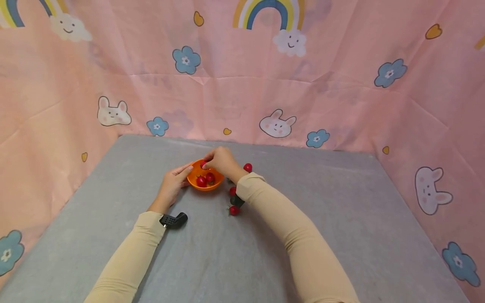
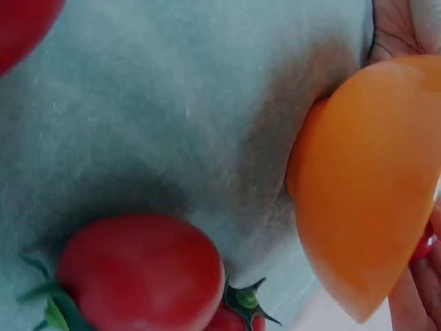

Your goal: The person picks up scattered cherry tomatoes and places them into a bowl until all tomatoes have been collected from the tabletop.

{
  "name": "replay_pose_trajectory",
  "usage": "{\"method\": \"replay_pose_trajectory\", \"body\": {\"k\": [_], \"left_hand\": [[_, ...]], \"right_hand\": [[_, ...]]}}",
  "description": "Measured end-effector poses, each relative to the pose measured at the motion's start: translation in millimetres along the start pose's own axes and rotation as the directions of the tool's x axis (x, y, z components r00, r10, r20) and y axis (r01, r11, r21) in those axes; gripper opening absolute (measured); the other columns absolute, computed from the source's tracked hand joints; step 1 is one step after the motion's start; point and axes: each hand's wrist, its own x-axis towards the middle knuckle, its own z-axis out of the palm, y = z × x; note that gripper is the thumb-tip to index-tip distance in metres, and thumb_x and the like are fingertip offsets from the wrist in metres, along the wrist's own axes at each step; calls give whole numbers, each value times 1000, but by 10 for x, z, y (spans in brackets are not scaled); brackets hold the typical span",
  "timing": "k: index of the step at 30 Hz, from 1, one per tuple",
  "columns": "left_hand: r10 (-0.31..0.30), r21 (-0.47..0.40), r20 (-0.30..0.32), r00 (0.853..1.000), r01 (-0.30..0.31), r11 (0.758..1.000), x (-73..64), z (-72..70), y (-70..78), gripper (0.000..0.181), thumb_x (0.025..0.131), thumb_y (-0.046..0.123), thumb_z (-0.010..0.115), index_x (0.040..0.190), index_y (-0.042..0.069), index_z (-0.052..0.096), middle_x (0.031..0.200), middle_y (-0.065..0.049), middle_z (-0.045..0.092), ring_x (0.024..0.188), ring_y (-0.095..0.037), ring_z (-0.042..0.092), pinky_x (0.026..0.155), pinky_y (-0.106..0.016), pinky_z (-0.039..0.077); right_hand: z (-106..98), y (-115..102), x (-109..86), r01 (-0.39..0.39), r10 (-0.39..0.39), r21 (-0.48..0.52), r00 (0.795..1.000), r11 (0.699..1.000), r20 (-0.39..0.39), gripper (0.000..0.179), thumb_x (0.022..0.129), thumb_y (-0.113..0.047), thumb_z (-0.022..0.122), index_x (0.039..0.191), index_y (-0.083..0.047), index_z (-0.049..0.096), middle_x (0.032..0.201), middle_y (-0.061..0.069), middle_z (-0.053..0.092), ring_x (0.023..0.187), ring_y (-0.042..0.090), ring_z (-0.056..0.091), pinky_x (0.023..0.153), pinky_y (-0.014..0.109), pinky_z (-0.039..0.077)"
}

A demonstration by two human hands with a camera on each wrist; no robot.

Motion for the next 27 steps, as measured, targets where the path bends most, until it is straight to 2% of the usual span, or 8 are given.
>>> {"method": "replay_pose_trajectory", "body": {"k": [5,9,19,27], "left_hand": [[3,-15,-2,1000,-3,1000,5,-4,-11,41,100,23,60,136,4,60,141,-15,59,96,-3,64,76,-17,58],[4,-1,-7,1000,-4,1000,0,-5,-14,40,100,24,60,136,4,61,141,-14,59,94,-3,64,75,-17,58],[3,8,-13,1000,-3,1000,-18,-10,21,41,100,25,60,136,6,61,141,-13,59,95,-3,64,75,-15,57],[-2,16,-10,1000,2,1000,-18,-2,7,41,100,27,60,136,7,61,141,-12,59,104,-10,64,76,-16,57]], "right_hand": [[47,4,12,34,-34,-25,999,999,11,28,86,-20,78,112,-8,77,115,8,75,115,25,63,103,36,52],[86,15,26,42,-42,-39,999,998,16,28,86,-19,79,111,-7,77,114,9,75,114,25,64,102,35,53],[170,-2,36,40,-39,-32,999,999,29,28,86,-17,78,112,-7,76,115,10,75,111,25,64,101,35,54],[206,40,31,14,-14,-14,1000,1000,22,28,87,-16,77,113,-6,76,115,10,75,109,24,64,100,33,54]]}}
